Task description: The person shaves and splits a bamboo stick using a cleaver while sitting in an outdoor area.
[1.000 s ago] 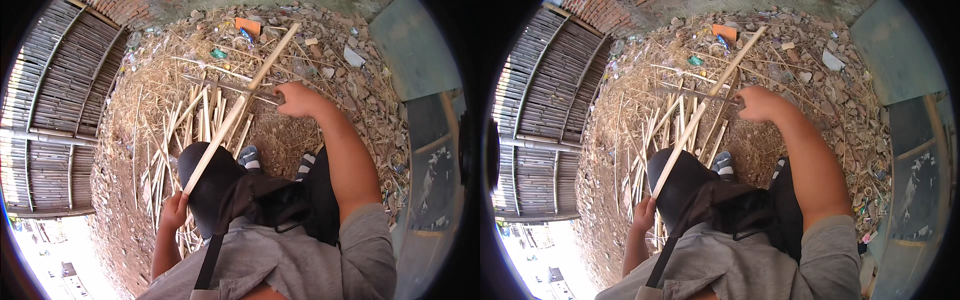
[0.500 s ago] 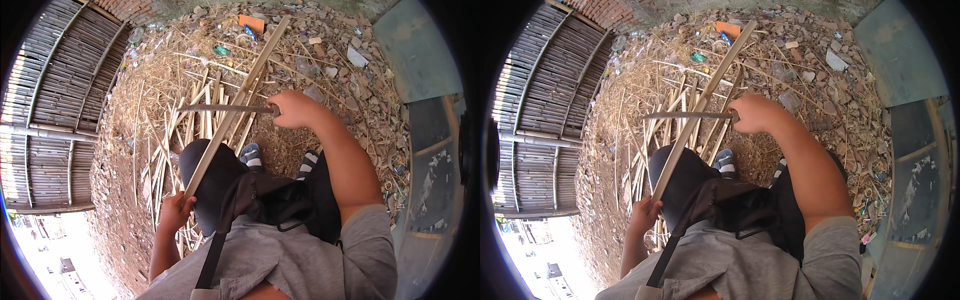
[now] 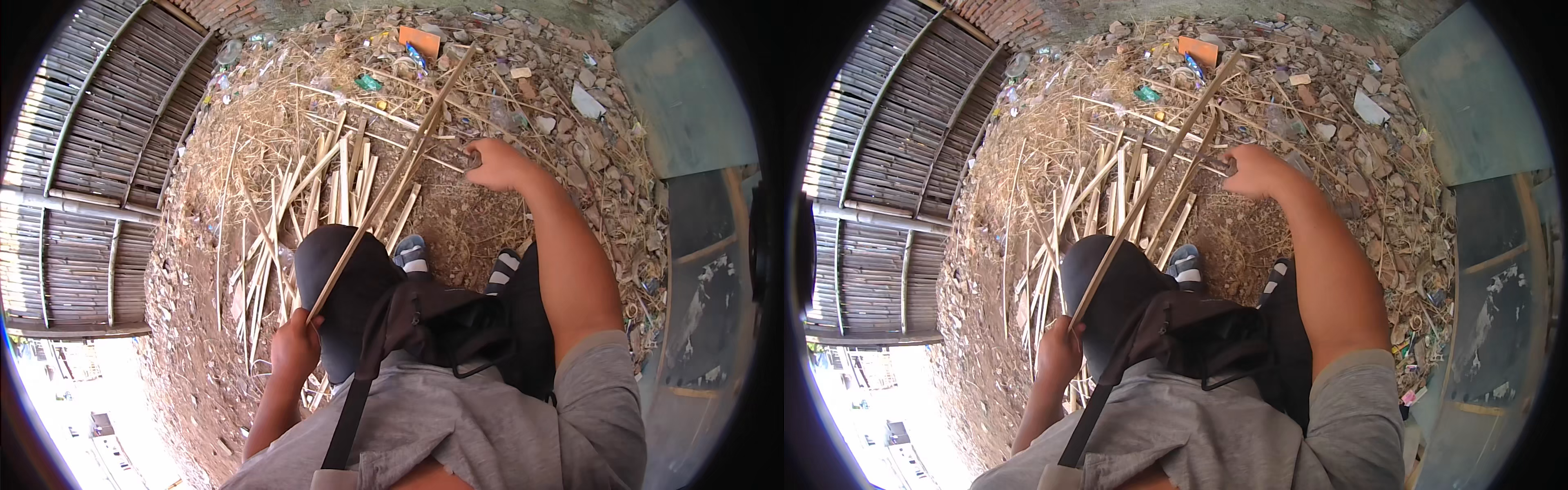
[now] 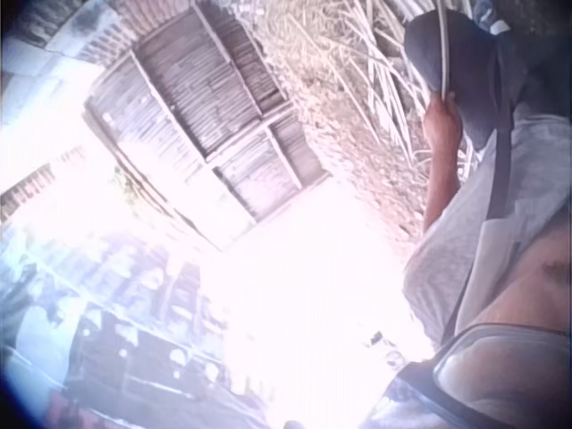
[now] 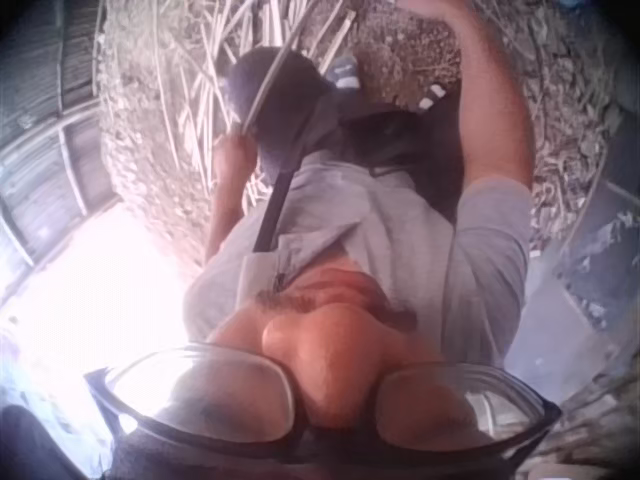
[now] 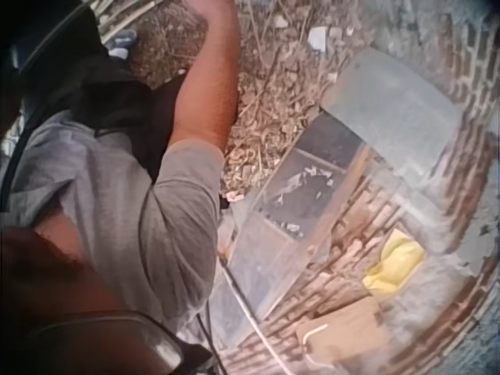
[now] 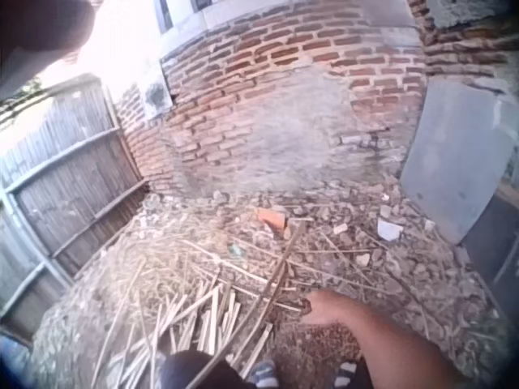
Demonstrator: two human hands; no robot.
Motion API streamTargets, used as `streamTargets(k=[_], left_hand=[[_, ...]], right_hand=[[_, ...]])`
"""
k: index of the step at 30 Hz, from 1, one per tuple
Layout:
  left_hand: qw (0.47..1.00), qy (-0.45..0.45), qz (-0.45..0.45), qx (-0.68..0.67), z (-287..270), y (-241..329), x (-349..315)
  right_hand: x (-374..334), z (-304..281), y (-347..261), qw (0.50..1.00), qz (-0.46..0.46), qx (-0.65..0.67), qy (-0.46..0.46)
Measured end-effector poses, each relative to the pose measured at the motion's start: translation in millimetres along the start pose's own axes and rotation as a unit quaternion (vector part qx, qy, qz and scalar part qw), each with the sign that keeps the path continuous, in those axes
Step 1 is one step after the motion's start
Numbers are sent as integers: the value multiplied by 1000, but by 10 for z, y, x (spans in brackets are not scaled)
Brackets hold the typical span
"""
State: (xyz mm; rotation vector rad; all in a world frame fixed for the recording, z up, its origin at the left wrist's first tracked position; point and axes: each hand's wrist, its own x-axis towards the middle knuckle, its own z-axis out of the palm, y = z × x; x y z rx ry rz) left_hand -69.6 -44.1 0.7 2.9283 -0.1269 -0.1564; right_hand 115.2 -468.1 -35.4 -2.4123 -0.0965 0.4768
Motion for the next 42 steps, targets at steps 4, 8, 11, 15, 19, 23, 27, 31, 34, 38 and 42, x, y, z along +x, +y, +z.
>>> streamTargets(k=[4, 8, 11, 15, 19, 23, 27, 31, 34, 38, 42], left_hand=[[999, -45, -27, 3, -24, 17, 48], [999, -32, -18, -14, -42, -20, 15], [999, -26, -23, -5, -35, -6, 67], [997, -62, -42, -1, -140, 67, 90], [999, -47, -18, 21, -105, 15, 78], [999, -6, -9, 33, 42, -63, 63], [999, -43, -11, 27, -109, -9, 132], [989, -102, -7, -102, -179, -94, 212], [992, -85, 20, -89, -144, -148, 198], [993, -76, 28, -85, -59, -206, 208], [988, -113, 5, -106, -146, -209, 283]], right_hand=[[12, 165, -206, 999, 3, -2, 44], [-35, 186, -444, 985, -108, -117, -67], [135, 90, 60, 998, 7, 56, 21], [138, 69, 153, 999, 5, 37, 31], [-14, 226, -286, 993, -58, -63, -77], [201, 139, 209, 984, -29, 134, -112], [230, 60, 344, 982, 17, 186, -21], [-36, 178, -304, 997, -75, -16, -9], [-105, 171, -432, 986, -115, -113, -32], [21, 36, 19, 997, -70, 0, -22], [76, 136, -15, 996, -14, 53, 69]])
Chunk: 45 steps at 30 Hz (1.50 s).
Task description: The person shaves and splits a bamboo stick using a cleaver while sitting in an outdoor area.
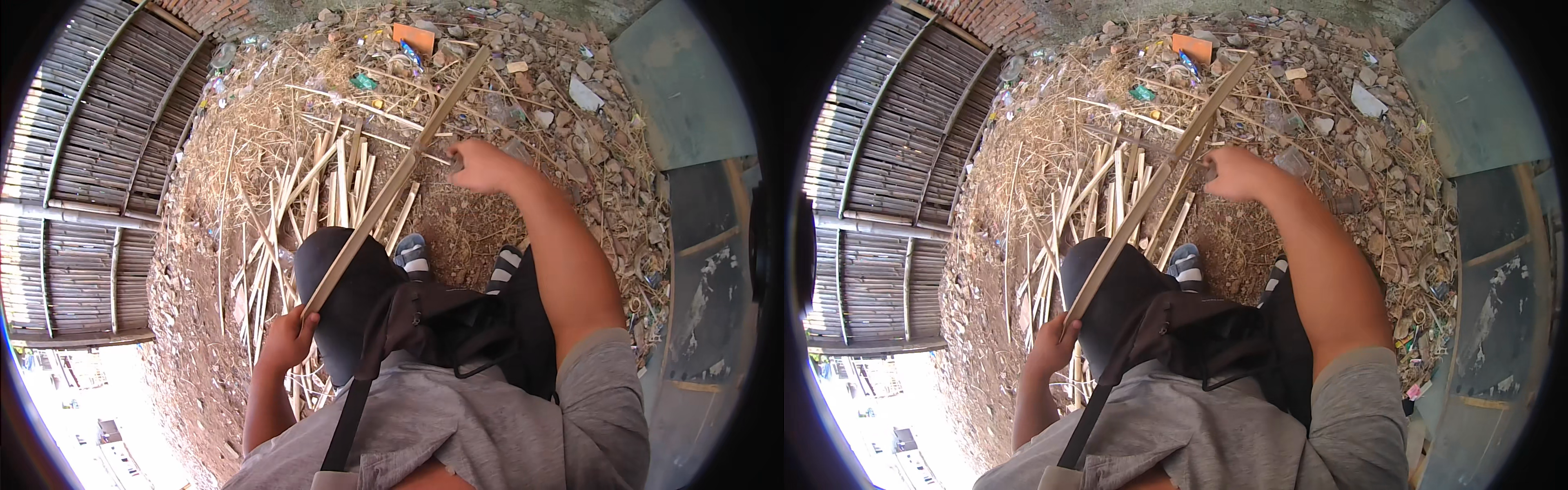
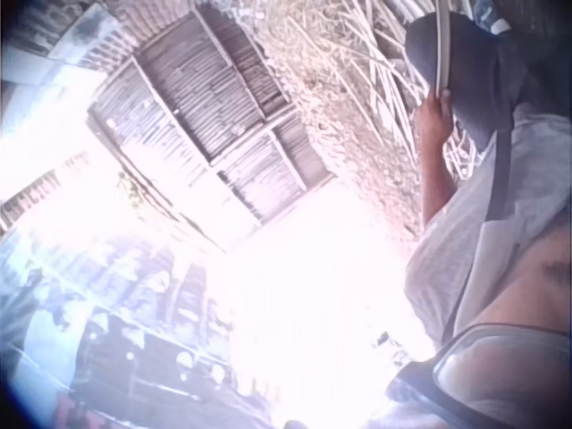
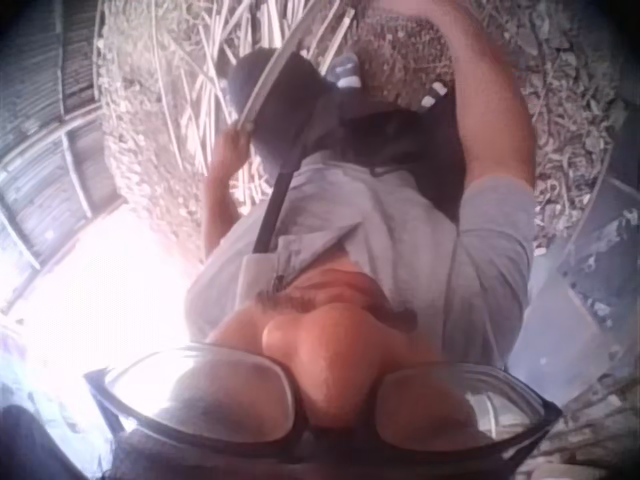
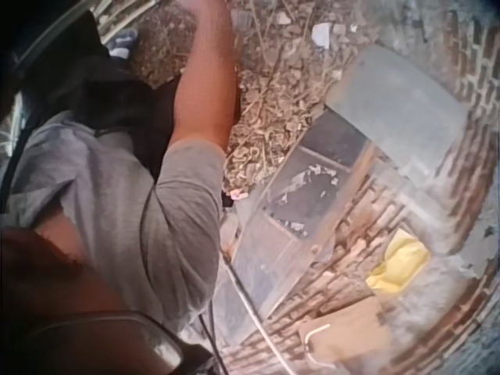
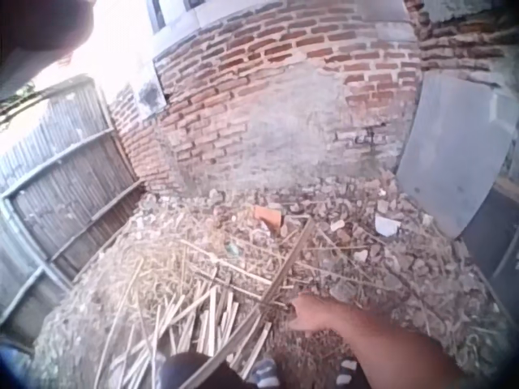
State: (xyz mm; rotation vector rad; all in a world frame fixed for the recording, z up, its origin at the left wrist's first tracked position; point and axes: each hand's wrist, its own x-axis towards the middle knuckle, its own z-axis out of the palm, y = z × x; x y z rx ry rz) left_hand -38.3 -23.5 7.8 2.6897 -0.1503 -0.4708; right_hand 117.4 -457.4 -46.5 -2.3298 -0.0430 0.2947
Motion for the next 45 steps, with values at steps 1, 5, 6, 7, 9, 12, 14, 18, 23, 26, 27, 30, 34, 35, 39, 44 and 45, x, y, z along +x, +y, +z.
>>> streamTargets(k=[1, 5, 6, 7, 9, 12, 14, 18, 23, 26, 27, 30, 34, 35, 39, 44, 45], left_hand=[[1000, -13, 5, -20, -10, -36, 3], [999, -41, -6, -13, -86, -11, -5], [999, -39, -3, 1, -81, -14, -29], [999, -31, -7, -9, -72, 16, -20], [1000, -15, 7, -6, -34, 49, -17], [1000, -5, 7, -11, -29, 26, -22], [999, -15, -13, -44, -3, 11, -23], [1000, 7, -1, -1, 8, 50, -63], [1000, 13, 5, -1, -12, 61, -16], [1000, 20, 5, -24, 8, 40, -18], [1000, 20, 4, -20, -10, 77, -16], [998, -17, -25, -56, -65, 83, 2], [998, -35, -25, -37, -51, 7, 5], [999, -26, -11, -21, -45, -3, 25], [996, 7, 1, -84, 89, -187, 8], [996, -18, -11, -86, 25, -128, 20], [998, -11, 4, -67, 38, -157, 37]], right_hand=[[-44, 20, -217, 997, -29, -46, -56], [-67, 97, -410, 976, -90, -129, -152], [-30, 47, -355, 974, -72, -119, -180], [42, 43, -59, 990, -47, -48, -127], [33, -74, 217, 998, -6, -40, -49], [-32, -136, 101, 998, 20, -48, 26], [-190, -112, -235, 994, -42, -84, -60], [-253, -16, -462, 971, -121, -167, -118], [36, -243, 40, 998, 48, -20, -23], [-22, -238, -18, 997, 25, -76, -3], [-89, -188, -116, 996, -6, -86, -33], [-199, 73, -372, 982, -86, -147, -86], [-59, -24, -155, 987, -63, -91, -116], [52, -26, 68, 996, -31, -36, -81], [79, 5, 78, 1000, -5, -3, -23], [-174, 113, -450, 966, -138, -192, -100], [-69, 65, -354, 974, -118, -143, -129]])
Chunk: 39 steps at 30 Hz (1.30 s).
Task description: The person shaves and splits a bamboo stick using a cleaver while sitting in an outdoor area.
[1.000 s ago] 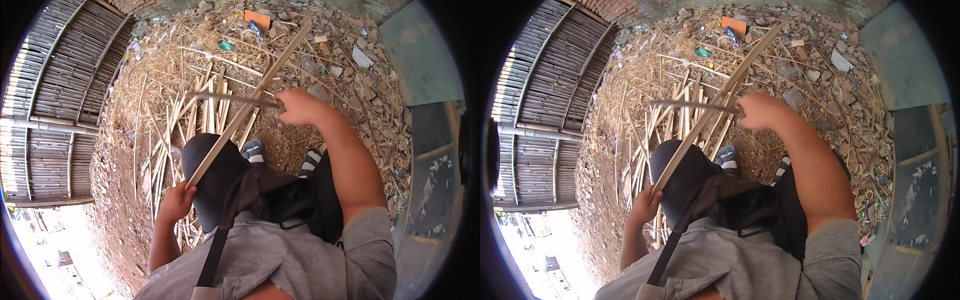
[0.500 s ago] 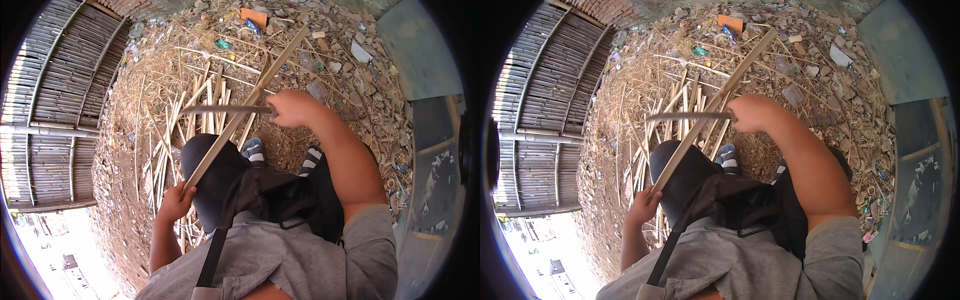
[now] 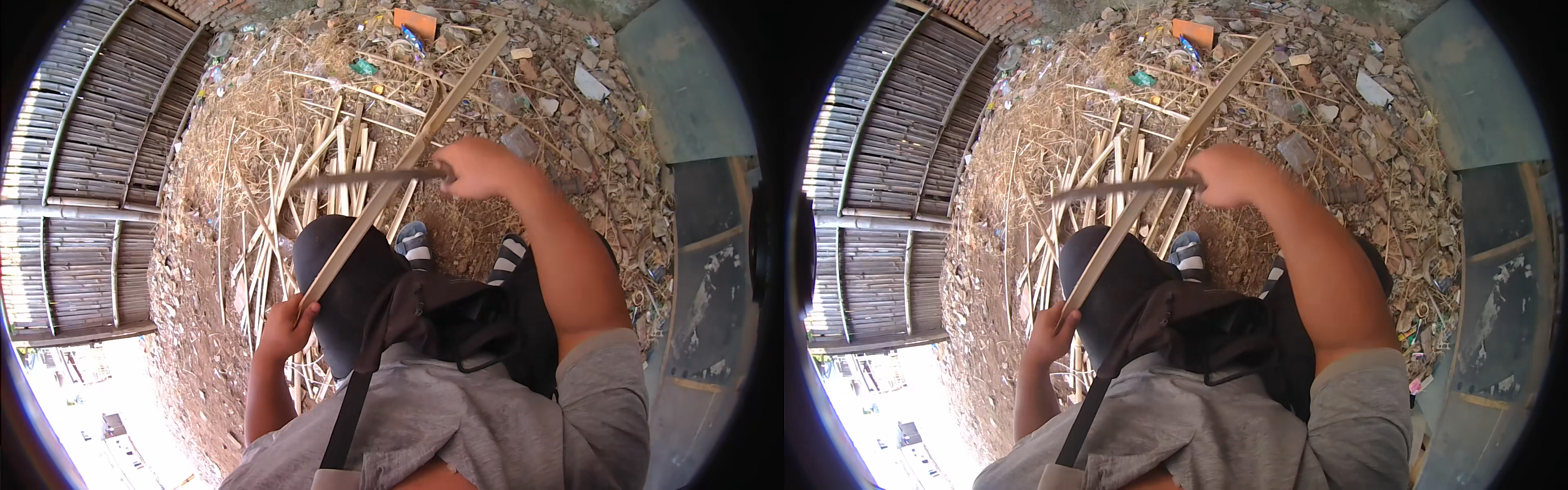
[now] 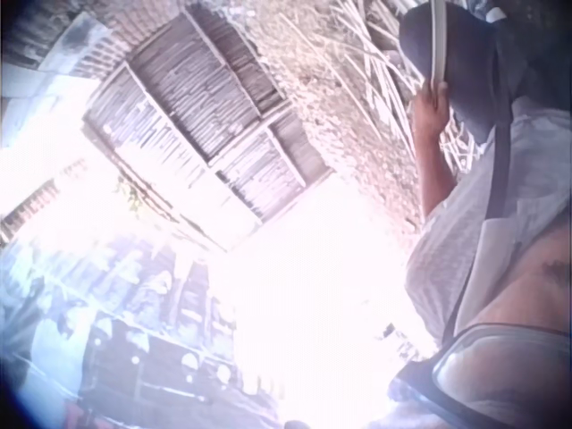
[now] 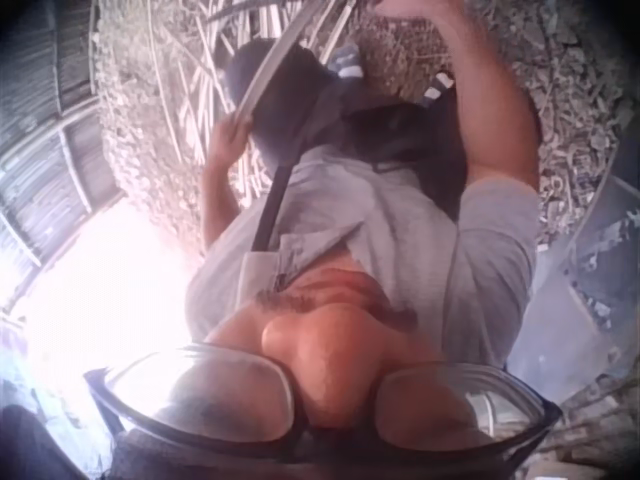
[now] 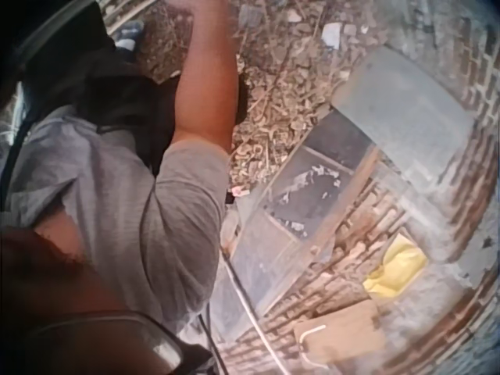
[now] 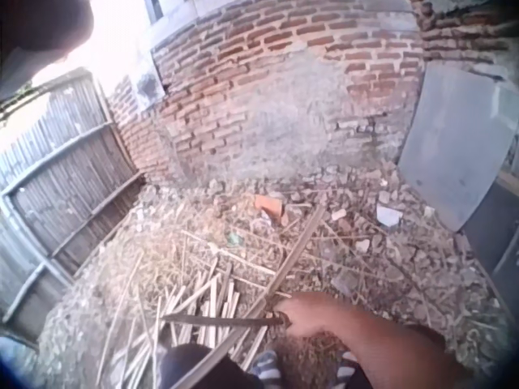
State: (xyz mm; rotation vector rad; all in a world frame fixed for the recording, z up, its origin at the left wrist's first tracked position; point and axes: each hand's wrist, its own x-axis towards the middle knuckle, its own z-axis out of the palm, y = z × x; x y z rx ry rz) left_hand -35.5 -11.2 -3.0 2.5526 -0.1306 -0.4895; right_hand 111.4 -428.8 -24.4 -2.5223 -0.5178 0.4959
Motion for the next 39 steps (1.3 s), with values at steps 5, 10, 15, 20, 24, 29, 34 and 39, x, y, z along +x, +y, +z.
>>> streamTargets(k=[5, 10, 15, 20, 24, 29, 34, 39], left_hand=[[1000, 14, 7, 4, -5, 55, -19], [999, -7, -10, -47, 6, -4, -3], [1000, -16, -15, 21, -4, -22, -10], [1000, 7, -7, 0, 15, -26, -17], [998, -14, -34, -56, 1, -101, -6], [999, -29, -15, 27, -51, 39, 40], [999, -7, -20, -37, 8, -69, 21], [999, -15, -37, -34, -15, -24, -16]], right_hand=[[6, 36, 587, 967, 137, 136, 169], [-72, -27, 47, 996, 59, 48, 53], [-74, -77, 200, 999, 29, 29, 33], [-58, -118, 321, 971, 156, 131, 124], [-103, 38, -114, 996, 51, 10, 67], [-21, -61, 282, 986, 118, 101, 56], [1, 44, 293, 984, 123, 88, 89], [-94, -7, -217, 997, 27, -57, 51]])
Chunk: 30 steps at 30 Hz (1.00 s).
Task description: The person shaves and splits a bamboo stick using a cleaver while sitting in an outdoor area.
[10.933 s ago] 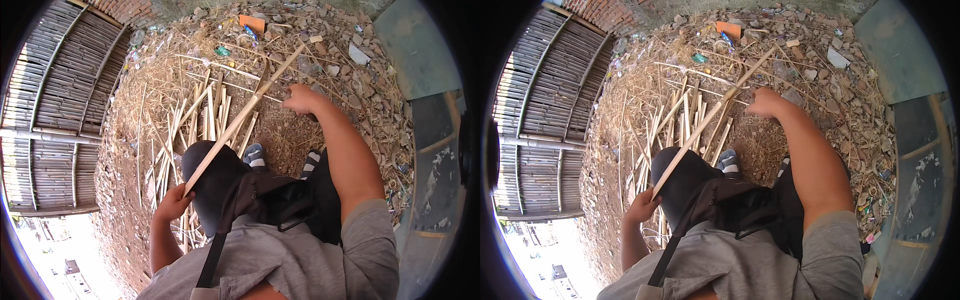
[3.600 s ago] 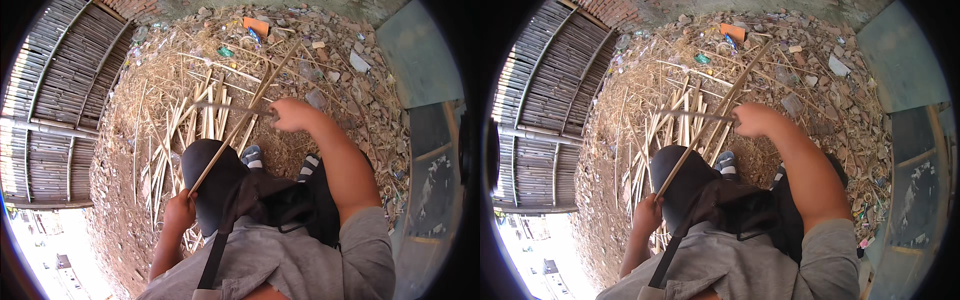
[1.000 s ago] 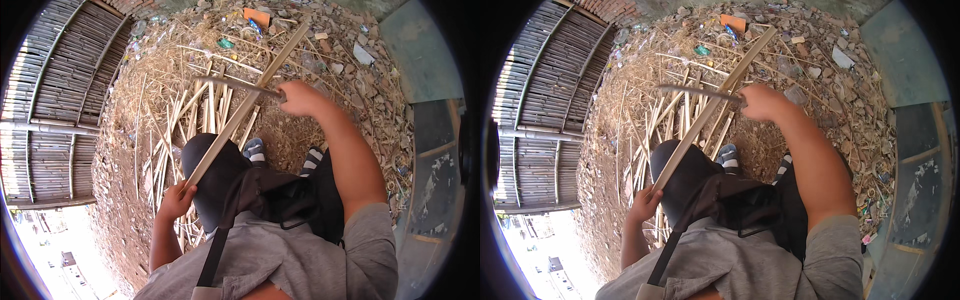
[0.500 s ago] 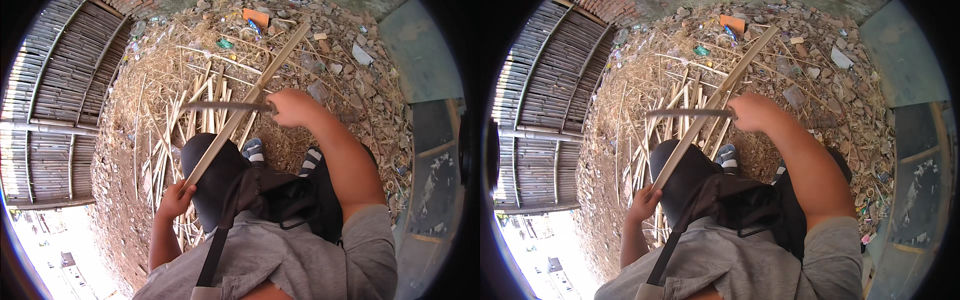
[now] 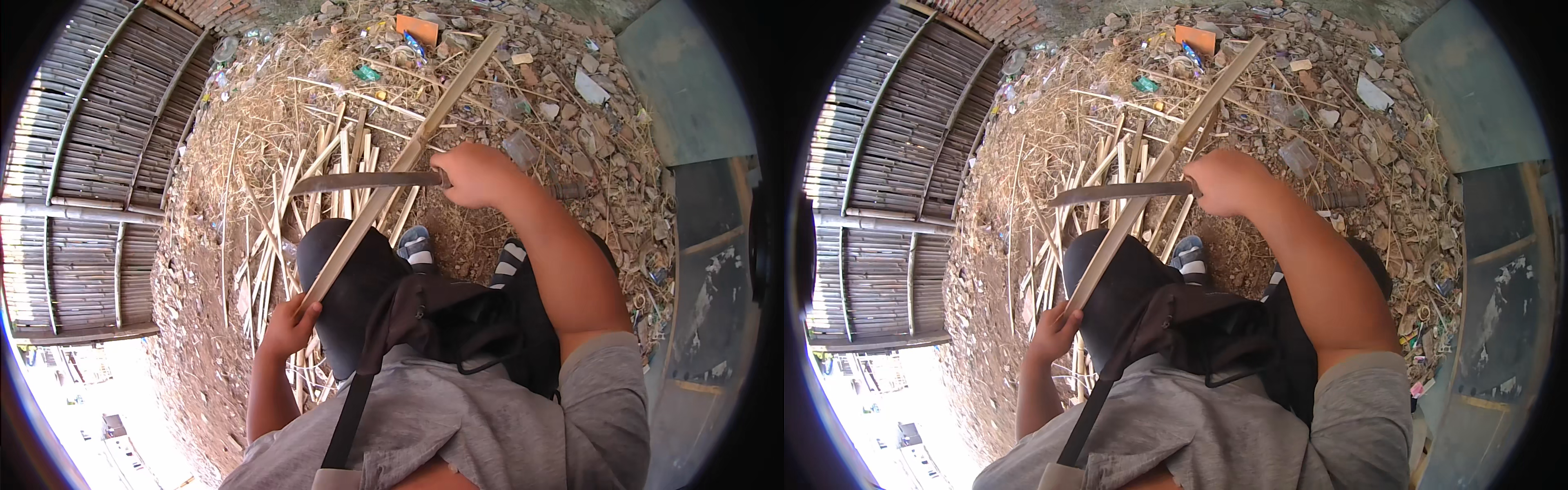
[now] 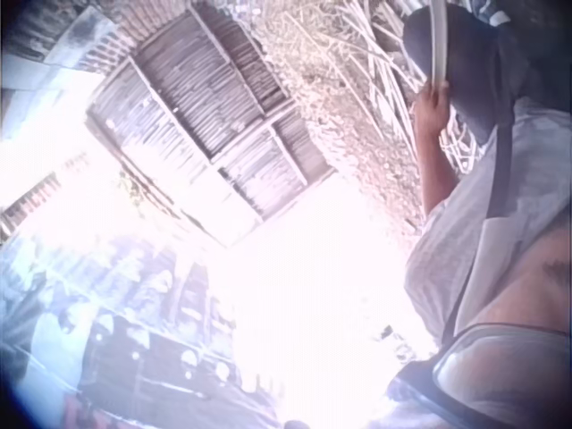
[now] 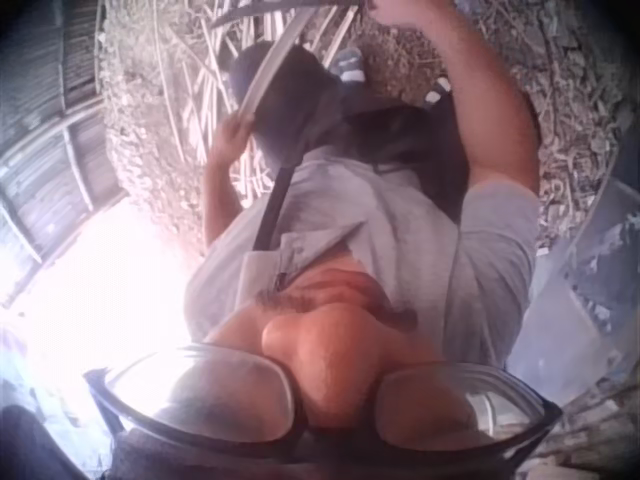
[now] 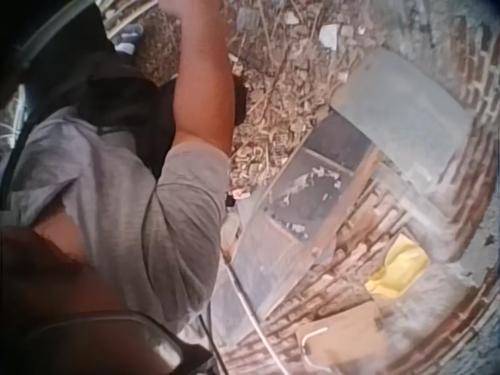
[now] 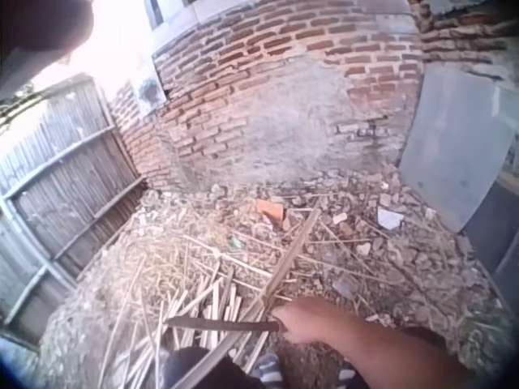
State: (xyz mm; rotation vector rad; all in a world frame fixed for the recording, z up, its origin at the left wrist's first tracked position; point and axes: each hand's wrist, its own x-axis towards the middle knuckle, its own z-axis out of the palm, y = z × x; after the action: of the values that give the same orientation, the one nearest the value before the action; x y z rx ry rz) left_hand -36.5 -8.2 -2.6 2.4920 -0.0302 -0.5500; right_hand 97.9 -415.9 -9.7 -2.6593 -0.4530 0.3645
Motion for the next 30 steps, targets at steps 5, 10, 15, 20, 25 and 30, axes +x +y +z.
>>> streamTargets(k=[5, 10, 15, 20, 25, 30], left_hand=[[1000, -5, 19, 10, -3, 30, 38], [996, 15, 12, -86, 89, -151, 43], [1000, 1, 24, 8, 8, 13, 27], [999, 9, 16, -43, 71, -188, 76], [994, -25, -25, -104, 31, -37, 69], [996, -30, -16, -87, 17, -304, 93]], right_hand=[[159, 89, 677, 974, 143, 168, 41], [98, 29, 425, 986, 82, 131, 57], [18, -47, 111, 1000, -11, -5, -20], [173, 95, 819, 968, 143, 190, 79], [79, 37, 432, 984, 71, 155, 51], [55, -77, 199, 1000, -14, -8, -6]])
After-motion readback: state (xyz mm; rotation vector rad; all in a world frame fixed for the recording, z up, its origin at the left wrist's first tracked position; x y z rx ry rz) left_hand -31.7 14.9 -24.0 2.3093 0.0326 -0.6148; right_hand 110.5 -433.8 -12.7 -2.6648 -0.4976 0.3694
